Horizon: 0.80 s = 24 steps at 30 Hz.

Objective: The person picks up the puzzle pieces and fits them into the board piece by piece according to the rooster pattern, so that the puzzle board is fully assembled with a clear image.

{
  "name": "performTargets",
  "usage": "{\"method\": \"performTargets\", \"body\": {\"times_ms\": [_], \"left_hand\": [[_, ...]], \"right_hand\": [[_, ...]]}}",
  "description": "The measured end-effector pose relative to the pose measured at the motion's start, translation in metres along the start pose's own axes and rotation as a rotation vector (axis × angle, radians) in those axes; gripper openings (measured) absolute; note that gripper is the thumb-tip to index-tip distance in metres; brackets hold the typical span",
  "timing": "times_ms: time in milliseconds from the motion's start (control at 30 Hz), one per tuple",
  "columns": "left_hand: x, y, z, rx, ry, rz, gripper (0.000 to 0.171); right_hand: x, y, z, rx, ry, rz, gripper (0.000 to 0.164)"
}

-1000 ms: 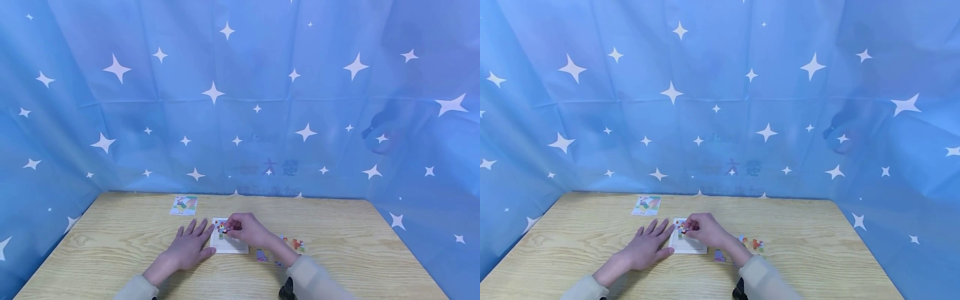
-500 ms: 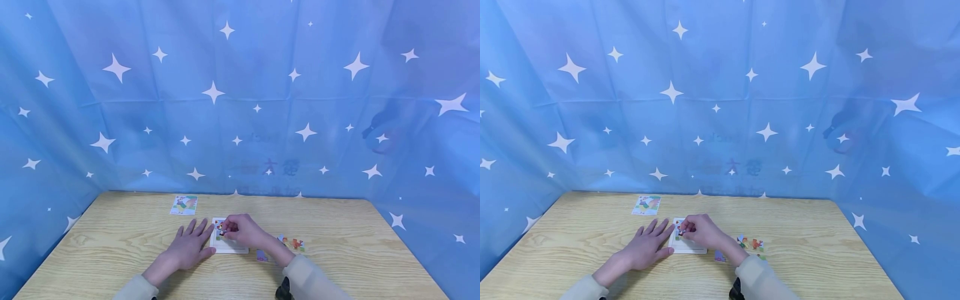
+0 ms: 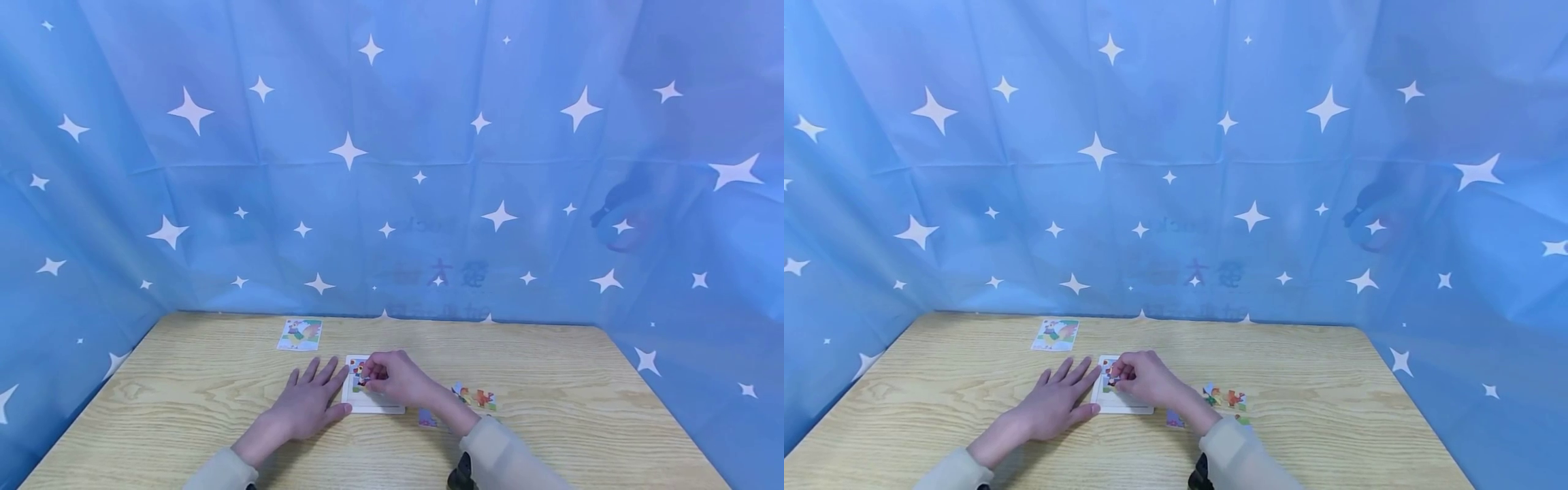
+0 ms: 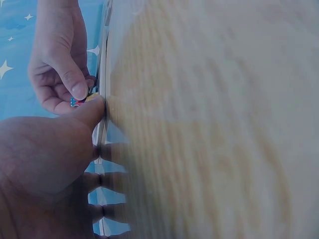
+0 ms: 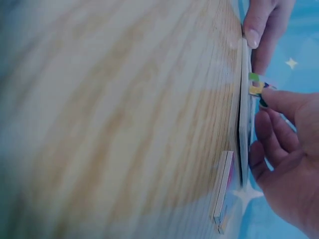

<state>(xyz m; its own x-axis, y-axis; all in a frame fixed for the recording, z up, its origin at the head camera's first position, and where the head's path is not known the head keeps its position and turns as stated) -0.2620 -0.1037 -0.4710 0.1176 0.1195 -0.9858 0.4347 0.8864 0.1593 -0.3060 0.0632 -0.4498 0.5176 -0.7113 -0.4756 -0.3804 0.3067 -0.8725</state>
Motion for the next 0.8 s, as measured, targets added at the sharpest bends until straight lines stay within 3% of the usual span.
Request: {"method": "performTargets", "body": {"times_ms": [800], "left_hand": [[0.0053,-0.0037,-0.0024,0.002,0.007,-0.011,0.071]], "right_hand": [[0.0035,0.0010,-0.0058,0.029,0.032,0.030,0.011]]}}
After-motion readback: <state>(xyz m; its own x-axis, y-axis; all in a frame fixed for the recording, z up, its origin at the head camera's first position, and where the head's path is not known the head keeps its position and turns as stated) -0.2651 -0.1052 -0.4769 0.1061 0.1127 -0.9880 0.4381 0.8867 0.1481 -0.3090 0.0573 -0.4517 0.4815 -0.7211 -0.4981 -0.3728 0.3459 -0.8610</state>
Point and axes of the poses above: each hand's wrist, its own z-axis away from the middle knuckle, its own x-axis out of the palm, y = z × x, the point moved 6 cm from there along -z, towards the middle knuckle, and after that the axes turned 13 degrees about -z, right-handed, at the moved point
